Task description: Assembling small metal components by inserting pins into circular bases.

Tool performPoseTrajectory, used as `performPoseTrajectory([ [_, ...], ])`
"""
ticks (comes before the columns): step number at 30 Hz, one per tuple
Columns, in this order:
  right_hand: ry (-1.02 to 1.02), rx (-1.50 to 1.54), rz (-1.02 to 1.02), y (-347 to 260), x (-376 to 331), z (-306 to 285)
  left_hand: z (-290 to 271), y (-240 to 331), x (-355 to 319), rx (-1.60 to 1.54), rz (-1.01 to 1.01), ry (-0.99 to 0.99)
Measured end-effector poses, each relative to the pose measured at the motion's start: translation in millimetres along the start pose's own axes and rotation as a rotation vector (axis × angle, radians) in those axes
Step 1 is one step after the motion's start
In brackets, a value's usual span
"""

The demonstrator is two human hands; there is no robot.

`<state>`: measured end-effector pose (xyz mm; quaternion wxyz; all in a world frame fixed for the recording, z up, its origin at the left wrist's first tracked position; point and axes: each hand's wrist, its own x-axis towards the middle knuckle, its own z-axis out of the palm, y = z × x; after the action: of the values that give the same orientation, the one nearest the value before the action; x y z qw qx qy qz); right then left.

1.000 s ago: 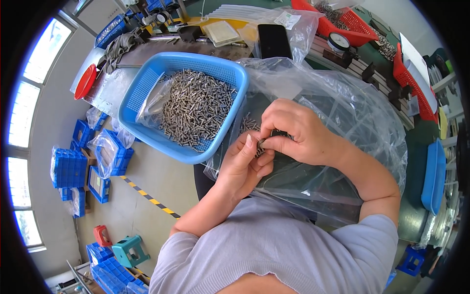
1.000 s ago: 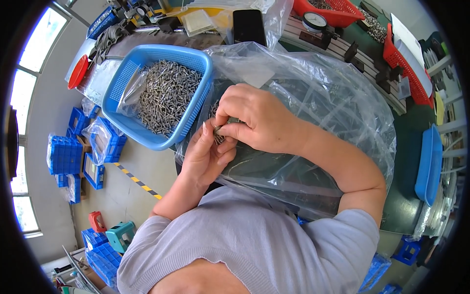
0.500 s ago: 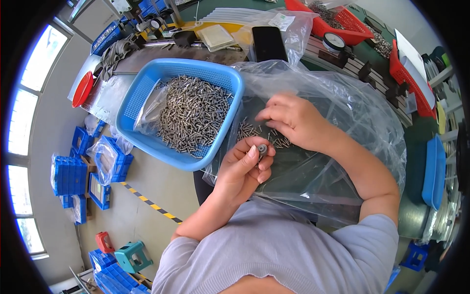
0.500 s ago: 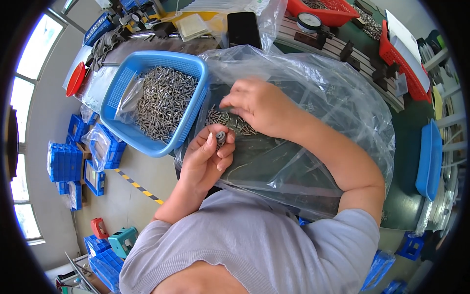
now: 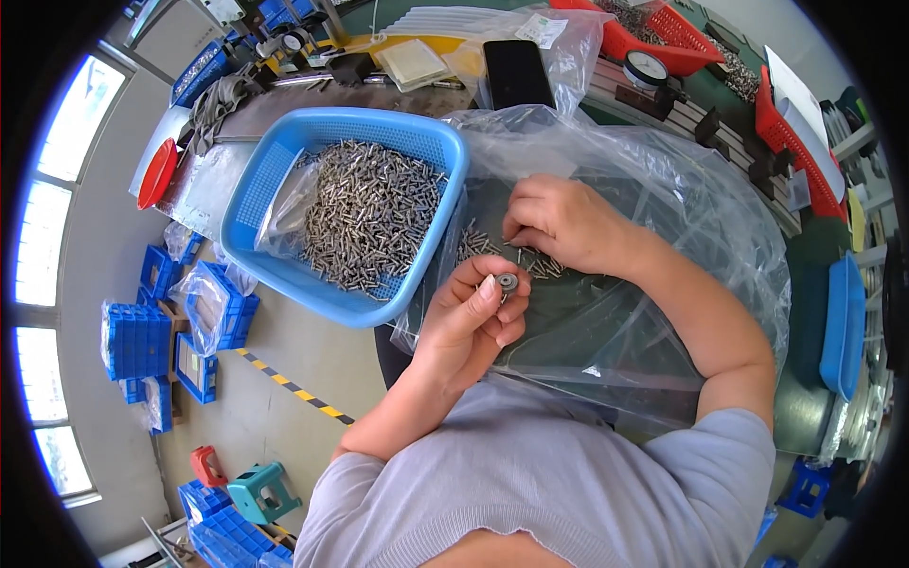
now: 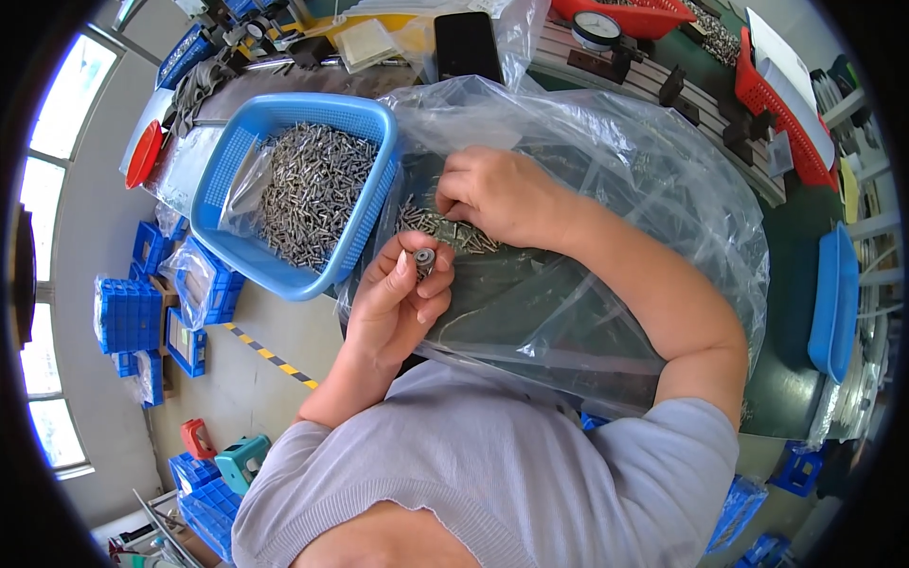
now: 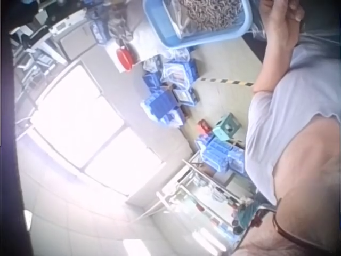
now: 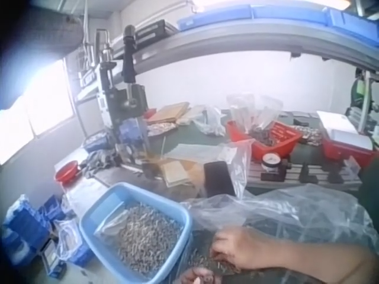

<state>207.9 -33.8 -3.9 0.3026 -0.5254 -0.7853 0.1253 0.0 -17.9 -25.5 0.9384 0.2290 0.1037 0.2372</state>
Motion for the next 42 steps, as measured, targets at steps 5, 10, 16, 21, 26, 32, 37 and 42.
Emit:
performPoseTrajectory([
  [5, 0.005, 0.061, 0.081, -7.0, -2.6, -6.1, -0.6, 0.6, 0.3, -0.003, -0.003, 0.002],
  [10, -0.055, 0.447, 0.240, -37.5, -0.6, -28.5, -1.3, 0.1, -0.6, 0.009, 0.003, 0.011],
  [16, -0.126, 0.522, 0.187, -43.5, -2.5, -27.7, -2.3, -0.8, -0.7, 0.010, 0.004, 0.008],
  [21, -0.148, 0.530, 0.184, -43.3, -3.1, -28.2, -1.5, -0.4, -0.5, 0.041, -0.016, 0.032],
  [26, -0.148, 0.521, 0.155, -43.8, -3.9, -24.9, -0.5, 1.4, 1.1, 0.078, -0.056, 0.016],
  [32, -0.100, 0.524, 0.142, -41.9, -2.6, -17.2, 2.9, 2.8, 2.0, 0.105, -0.064, 0.042],
  [37, -0.038, 0.501, 0.053, -40.8, -2.8, -16.0, 4.3, 1.6, 2.5, 0.034, -0.049, 0.067],
  [42, -0.001, 0.341, 0.033, -40.9, -3.5, -21.5, 4.9, 0.0, 0.4, 0.037, 0.000, 0.088],
])
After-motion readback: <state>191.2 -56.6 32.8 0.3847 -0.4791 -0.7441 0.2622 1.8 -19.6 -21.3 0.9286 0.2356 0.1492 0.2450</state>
